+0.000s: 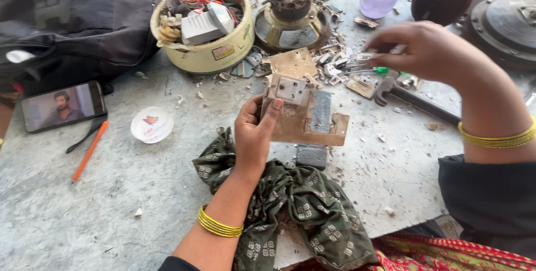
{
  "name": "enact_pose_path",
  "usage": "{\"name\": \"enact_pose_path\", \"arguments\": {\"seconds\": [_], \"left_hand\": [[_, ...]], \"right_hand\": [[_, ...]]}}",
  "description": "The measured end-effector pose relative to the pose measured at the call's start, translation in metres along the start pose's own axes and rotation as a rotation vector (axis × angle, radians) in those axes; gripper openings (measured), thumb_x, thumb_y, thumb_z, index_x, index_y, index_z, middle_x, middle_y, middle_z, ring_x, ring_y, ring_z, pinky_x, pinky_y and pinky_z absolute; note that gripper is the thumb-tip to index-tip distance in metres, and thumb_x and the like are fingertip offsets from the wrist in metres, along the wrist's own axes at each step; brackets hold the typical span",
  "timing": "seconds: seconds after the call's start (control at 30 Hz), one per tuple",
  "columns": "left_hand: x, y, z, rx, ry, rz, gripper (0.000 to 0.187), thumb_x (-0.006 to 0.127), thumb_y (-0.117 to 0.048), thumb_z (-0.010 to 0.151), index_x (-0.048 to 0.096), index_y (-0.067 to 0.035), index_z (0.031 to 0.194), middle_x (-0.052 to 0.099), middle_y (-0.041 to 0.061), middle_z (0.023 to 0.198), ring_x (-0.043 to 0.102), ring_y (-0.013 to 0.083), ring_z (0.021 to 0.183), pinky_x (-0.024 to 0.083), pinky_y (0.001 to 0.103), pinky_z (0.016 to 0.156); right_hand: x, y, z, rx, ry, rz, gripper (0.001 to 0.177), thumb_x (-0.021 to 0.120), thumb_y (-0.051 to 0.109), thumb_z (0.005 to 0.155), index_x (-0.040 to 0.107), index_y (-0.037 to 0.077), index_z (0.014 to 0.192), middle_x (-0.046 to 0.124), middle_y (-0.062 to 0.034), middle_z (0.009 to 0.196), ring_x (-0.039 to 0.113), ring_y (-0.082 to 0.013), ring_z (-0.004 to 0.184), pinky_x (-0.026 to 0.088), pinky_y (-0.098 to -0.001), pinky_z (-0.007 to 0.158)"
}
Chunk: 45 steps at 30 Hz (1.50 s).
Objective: The person uses a hammer and screwdriver to dismantle a white electrical socket from a wooden board. They strike the socket to loosen it, then pry it apart to remove internal components. The person works at a cluttered table with various tools and debris.
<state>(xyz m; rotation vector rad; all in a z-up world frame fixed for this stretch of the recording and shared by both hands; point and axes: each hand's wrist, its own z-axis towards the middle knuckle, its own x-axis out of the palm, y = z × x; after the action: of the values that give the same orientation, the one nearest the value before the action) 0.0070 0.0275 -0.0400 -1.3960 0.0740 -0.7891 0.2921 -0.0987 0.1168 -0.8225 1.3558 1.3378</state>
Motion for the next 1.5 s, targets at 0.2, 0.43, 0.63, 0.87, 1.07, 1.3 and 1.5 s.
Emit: {"name": "enact_pose_path", "arguments": {"seconds": [0.2,0.43,0.63,0.87,1.07,1.3,1.5], "left_hand": [[0.019,-0.036,-0.020,0.134,-0.128,0.503,0.014,0.074,-0.016,0.102,0.075,-0.002,0.100,0.070,0.004,0.074,0.058,0.0158,0.061,0.045,0.029,0.055],[0.023,-0.099,-0.039,1.222,0.339,1.073,0.017,0.067,-0.014,0.100,0.073,-0.011,0.115,0.067,0.001,0.112,0.067,0.0185,0.109,0.056,0.036,0.098],[0.025,-0.105,-0.044,1.310,0.386,1.188,0.016,0.070,-0.013,0.101,0.076,-0.012,0.116,0.065,-0.001,0.118,0.064,0.0159,0.112,0.055,0.035,0.100],[0.025,-0.101,-0.046,1.322,0.399,1.219,0.018,0.069,-0.013,0.102,0.074,-0.013,0.119,0.065,-0.001,0.120,0.064,0.0160,0.114,0.054,0.035,0.101],[0.021,-0.089,-0.044,1.221,0.371,1.221,0.022,0.064,-0.015,0.103,0.071,-0.009,0.122,0.067,0.002,0.118,0.064,0.0167,0.114,0.055,0.035,0.101],[0.019,-0.064,-0.037,0.797,0.052,0.742,0.019,0.064,-0.026,0.113,0.065,-0.008,0.120,0.069,0.005,0.109,0.072,0.0103,0.097,0.064,0.021,0.082],[0.003,-0.059,-0.017,0.229,-0.231,0.381,0.034,0.073,-0.028,0.100,0.069,0.002,0.114,0.068,0.005,0.087,0.052,0.0094,0.068,0.041,0.021,0.057]], "right_hand": [[0.036,-0.102,-0.019,0.314,-0.074,-0.202,0.035,0.073,0.039,0.094,0.077,0.019,0.123,0.077,-0.0104,0.112,0.072,-0.0277,0.100,0.057,-0.0438,0.089],[0.074,-0.138,0.003,0.215,-0.039,-0.306,0.038,0.072,0.028,0.091,0.076,0.025,0.128,0.069,-0.0077,0.133,0.061,-0.0293,0.126,0.051,-0.0462,0.105],[0.085,-0.147,0.002,0.300,0.006,-0.268,0.039,0.077,0.028,0.092,0.073,0.018,0.129,0.069,-0.0133,0.119,0.057,-0.0329,0.126,0.045,-0.0460,0.110],[0.086,-0.154,0.005,0.301,0.038,-0.122,0.037,0.076,0.024,0.091,0.069,0.013,0.126,0.069,-0.0116,0.121,0.061,-0.0298,0.123,0.046,-0.0454,0.108],[0.082,-0.141,0.004,0.304,0.011,-0.309,0.040,0.080,0.027,0.086,0.074,0.016,0.124,0.068,-0.0126,0.119,0.059,-0.0297,0.122,0.047,-0.0448,0.105],[0.047,-0.090,-0.010,0.339,-0.144,-0.016,0.032,0.066,0.026,0.103,0.070,0.008,0.130,0.069,-0.0119,0.121,0.065,-0.0260,0.106,0.053,-0.0422,0.093],[0.052,-0.033,-0.015,0.255,0.086,0.738,0.038,0.059,0.019,0.096,0.062,0.006,0.131,0.067,-0.0073,0.089,0.055,-0.0139,0.066,0.050,-0.0300,0.058]]}}
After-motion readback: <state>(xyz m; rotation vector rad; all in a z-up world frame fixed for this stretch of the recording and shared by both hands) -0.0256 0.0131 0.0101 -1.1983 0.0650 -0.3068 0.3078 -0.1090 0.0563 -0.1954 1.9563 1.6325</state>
